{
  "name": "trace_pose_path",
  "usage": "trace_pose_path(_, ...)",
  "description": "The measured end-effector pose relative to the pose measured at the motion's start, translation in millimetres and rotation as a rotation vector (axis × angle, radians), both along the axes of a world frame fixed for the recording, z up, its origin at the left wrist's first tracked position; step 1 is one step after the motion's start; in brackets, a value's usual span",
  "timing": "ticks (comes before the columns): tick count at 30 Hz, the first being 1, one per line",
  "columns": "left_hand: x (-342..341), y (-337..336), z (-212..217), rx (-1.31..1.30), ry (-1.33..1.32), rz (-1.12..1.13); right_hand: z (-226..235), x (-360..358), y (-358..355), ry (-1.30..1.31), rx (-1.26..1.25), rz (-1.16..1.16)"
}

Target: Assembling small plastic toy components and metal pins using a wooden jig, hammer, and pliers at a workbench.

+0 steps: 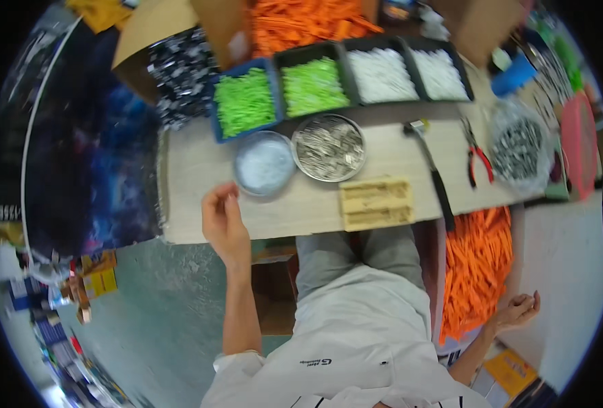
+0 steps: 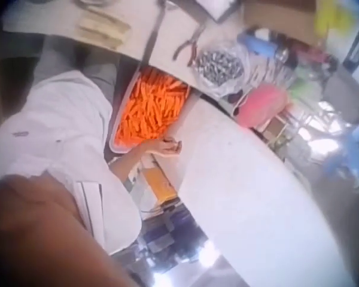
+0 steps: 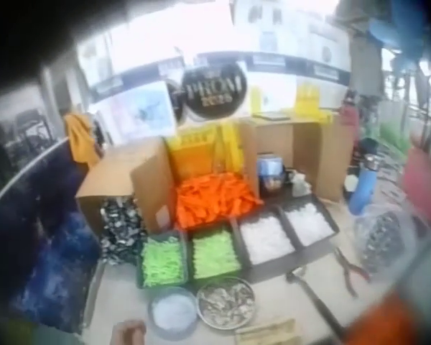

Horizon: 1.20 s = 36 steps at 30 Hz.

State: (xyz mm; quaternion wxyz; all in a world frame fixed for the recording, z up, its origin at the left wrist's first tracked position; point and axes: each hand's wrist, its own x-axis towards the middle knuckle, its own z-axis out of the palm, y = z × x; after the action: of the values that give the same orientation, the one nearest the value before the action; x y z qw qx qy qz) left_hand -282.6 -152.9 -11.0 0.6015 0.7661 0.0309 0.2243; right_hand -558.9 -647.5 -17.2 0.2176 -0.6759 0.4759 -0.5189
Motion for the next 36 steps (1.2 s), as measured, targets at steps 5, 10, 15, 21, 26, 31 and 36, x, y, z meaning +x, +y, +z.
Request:
trace_pose_path(5,117,73,-1,0.323,-0.195,0.178,-20,163,106,-0.229,0.213,0.895)
trace_pose_path(10,225,104,7,0.976,-0.395,0.186,-17,224,169,-0.201,0.353,1.308)
trace_pose_path(15,270,120,3,1.267,-0.369,0.022,-26,233,177,-0.069,0.226,1.385)
trace_pose_path(21,290,116,35,1.550,-0.412,-0.200,-25,233,182,0.028,0.359,1.398)
trace_pose_path(26,305,117,35,1.646,-0.316,-0.220,-16,245,194,0.062,0.321,1.439)
trace_pose_path(31,292,151,-4,1.312,-0.242,0.066,-11,250,201,0.062,0.265,1.491)
trace_pose_path(36,254,160,-33,1.338,-0.052,0.181,-12,257,204,0.137,0.258,1.580)
